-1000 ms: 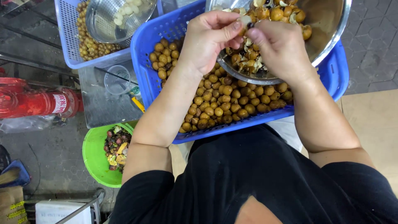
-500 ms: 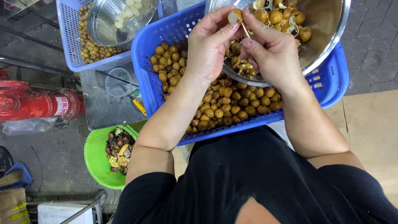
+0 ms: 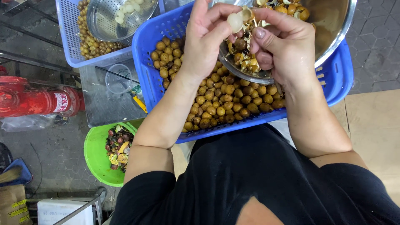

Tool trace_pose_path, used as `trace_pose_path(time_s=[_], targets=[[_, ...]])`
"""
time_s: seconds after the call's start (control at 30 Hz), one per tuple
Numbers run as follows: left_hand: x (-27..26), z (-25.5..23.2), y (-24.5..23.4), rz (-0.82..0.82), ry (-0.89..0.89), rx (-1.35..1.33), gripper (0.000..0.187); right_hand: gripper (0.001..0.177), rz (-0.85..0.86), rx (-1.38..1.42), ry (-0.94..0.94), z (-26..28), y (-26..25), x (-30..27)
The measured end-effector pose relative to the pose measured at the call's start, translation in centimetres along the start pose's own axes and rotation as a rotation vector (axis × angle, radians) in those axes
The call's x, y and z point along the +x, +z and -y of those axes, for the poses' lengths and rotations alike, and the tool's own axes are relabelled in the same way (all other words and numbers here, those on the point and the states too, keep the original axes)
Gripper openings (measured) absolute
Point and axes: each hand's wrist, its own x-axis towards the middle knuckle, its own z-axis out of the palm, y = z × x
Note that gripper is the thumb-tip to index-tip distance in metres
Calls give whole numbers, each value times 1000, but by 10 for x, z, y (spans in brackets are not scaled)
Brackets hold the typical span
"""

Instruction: The person is peeling and pitting longan fruit by hand, placing the fruit into a blue basket and the peels/pits into a metal bowl.

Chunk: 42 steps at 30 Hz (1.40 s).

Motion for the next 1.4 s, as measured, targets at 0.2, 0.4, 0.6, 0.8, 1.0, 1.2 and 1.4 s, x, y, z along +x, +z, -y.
trace_pose_path(time_s=[0.2,0.4,0.6,0.8,1.0,1.2,1.4], targets=[[2,8,-11,115,90,-213,19,27,-3,-10,-18,-13,-4,2],[9,48,-116,-189,294,-264,14,34,-32,-793,-555,-30,-47,11],[5,-10,-193,-794,207,110,34,42,-118,-1515,-339,-5,-77,8],[-67,33,-98,350,-341,1523,26,53,-68,-1442,-284,12,-27,7],[-132,70,-80,601,-278,1541,28,50,-59,-1351,-330,2,-28,0],[-134,83,-85,545,-358,1450,30,42,115,-1304,-443,-9,-13,-6],[-104,46,-87,375,-273,1408,19,39,194,-1161,-375,-18,2,-14]])
